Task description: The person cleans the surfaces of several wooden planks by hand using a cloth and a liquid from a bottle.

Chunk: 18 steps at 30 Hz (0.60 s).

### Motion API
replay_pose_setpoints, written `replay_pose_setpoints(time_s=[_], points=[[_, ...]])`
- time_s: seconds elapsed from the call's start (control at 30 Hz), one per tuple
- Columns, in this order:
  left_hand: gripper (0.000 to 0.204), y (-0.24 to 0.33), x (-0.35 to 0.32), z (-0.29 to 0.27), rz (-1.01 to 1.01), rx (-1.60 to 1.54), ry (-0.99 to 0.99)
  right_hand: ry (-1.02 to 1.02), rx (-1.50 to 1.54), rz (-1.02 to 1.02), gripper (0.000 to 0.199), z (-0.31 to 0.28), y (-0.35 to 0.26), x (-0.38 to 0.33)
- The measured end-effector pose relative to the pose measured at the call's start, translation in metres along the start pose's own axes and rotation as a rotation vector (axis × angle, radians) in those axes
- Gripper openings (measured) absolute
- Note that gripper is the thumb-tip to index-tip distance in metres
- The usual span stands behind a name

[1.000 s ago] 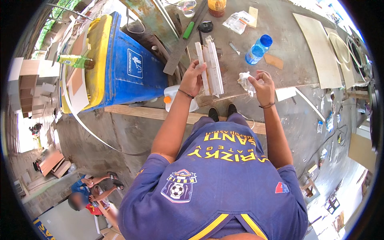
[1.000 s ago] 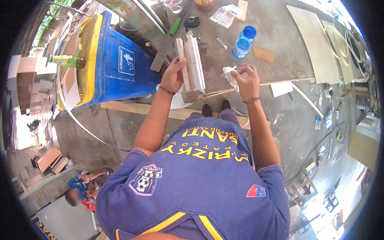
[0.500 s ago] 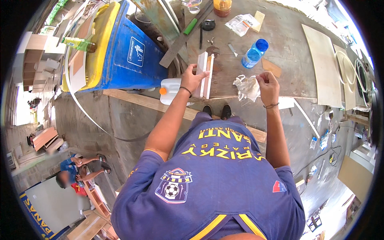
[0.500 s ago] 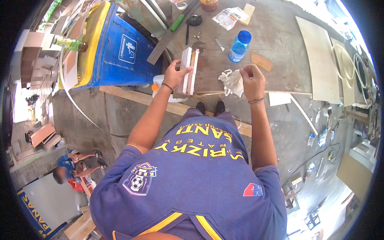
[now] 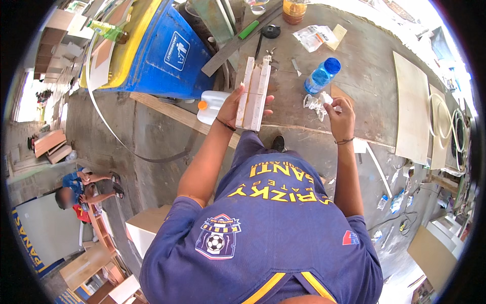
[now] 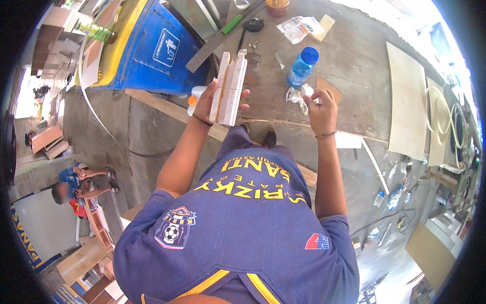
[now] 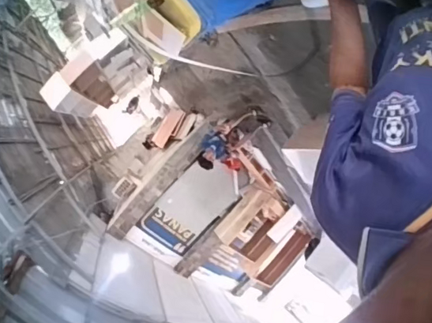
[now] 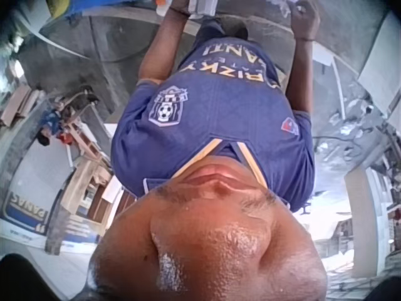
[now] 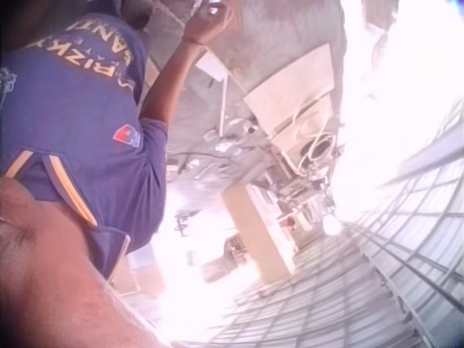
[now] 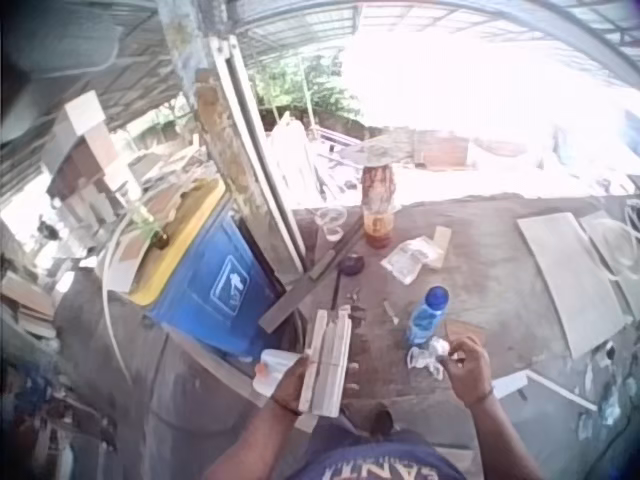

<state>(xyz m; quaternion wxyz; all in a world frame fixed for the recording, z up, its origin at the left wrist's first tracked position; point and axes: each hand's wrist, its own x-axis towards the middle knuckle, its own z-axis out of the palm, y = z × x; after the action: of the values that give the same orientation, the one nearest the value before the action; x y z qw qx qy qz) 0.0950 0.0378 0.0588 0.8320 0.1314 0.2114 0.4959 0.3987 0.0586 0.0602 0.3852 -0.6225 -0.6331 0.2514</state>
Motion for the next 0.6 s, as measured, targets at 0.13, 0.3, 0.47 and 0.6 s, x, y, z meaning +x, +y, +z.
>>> replay_pose_setpoints(time_s=[0.13,0.3,0.47,0.6], points=[[0.053,-0.001,-0.004,0.006,-0.009,0.135,0.106,-0.198,-0.131,0.019,0.026,-0.015,-0.013,0.007],[0.044,0.000,-0.001,0.024,0.083,0.402,0.308,-0.168,-0.154,-0.179,0.028,-0.010,-0.021,-0.002],[0.042,-0.003,-0.001,0.020,0.094,0.426,0.351,-0.304,-0.049,-0.125,0.010,0.006,-0.051,0.001],[0.047,-0.002,0.001,0.008,0.046,0.407,0.397,-0.401,-0.042,-0.116,0.010,0.016,-0.067,0.011]])
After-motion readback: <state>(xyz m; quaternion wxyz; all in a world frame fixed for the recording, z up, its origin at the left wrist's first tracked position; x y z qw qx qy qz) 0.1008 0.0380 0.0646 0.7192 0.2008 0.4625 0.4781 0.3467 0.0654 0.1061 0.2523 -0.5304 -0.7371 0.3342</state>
